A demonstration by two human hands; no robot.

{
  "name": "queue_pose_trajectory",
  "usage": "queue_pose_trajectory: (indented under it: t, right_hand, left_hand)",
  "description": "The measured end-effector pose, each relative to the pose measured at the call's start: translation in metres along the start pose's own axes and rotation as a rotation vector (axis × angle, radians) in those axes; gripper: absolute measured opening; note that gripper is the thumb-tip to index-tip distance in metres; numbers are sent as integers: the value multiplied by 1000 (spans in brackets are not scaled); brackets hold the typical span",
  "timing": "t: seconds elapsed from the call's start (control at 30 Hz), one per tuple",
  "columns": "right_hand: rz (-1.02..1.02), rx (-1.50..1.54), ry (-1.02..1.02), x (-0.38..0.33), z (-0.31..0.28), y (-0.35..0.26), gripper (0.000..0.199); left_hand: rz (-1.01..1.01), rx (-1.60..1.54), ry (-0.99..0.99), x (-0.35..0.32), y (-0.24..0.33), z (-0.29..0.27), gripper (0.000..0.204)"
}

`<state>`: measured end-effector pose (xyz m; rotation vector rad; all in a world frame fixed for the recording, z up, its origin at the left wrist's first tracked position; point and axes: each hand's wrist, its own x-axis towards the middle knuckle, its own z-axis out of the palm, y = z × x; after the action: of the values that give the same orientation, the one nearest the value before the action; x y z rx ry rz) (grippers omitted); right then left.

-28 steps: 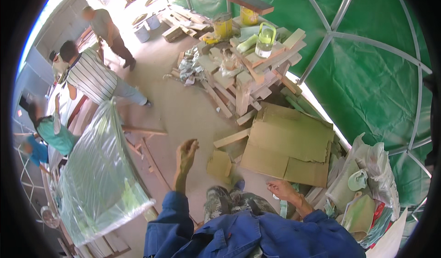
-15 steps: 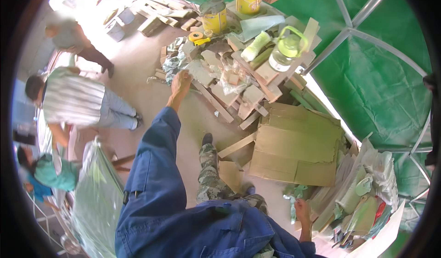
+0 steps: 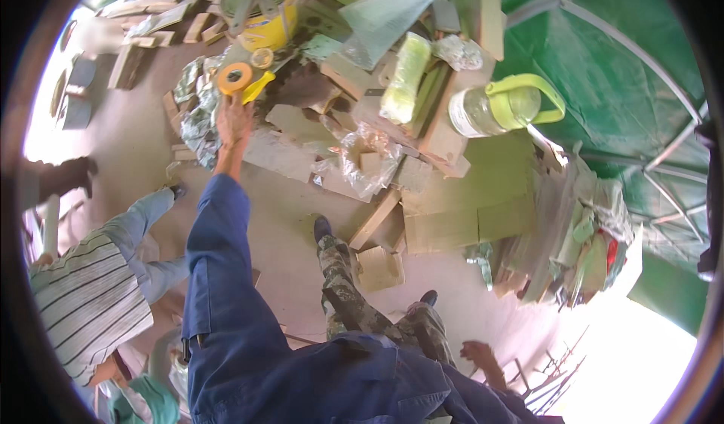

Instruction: The person installs ornate gold decorative plates onto a large red curved surface. They use a cordless drill to create pilot holes, then hammer nails into the plates to secure them. The person also handles a hammer, nails, and a measuring square during the process.

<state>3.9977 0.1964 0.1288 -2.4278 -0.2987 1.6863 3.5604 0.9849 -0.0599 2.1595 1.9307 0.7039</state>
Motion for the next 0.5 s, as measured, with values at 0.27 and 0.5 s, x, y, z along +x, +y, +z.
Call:
queue_pose_trajectory:
  t: [0.27, 0.5]
  right_hand:
    - [-474, -292, 459, 6, 39, -142, 31]
    - [-1042, -443, 506, -27, 28, -239, 52]
  left_hand:
    - [-36, -519, -202, -174, -3, -106, 34]
    - [232, -636, -1149, -351, 250, -161, 30]
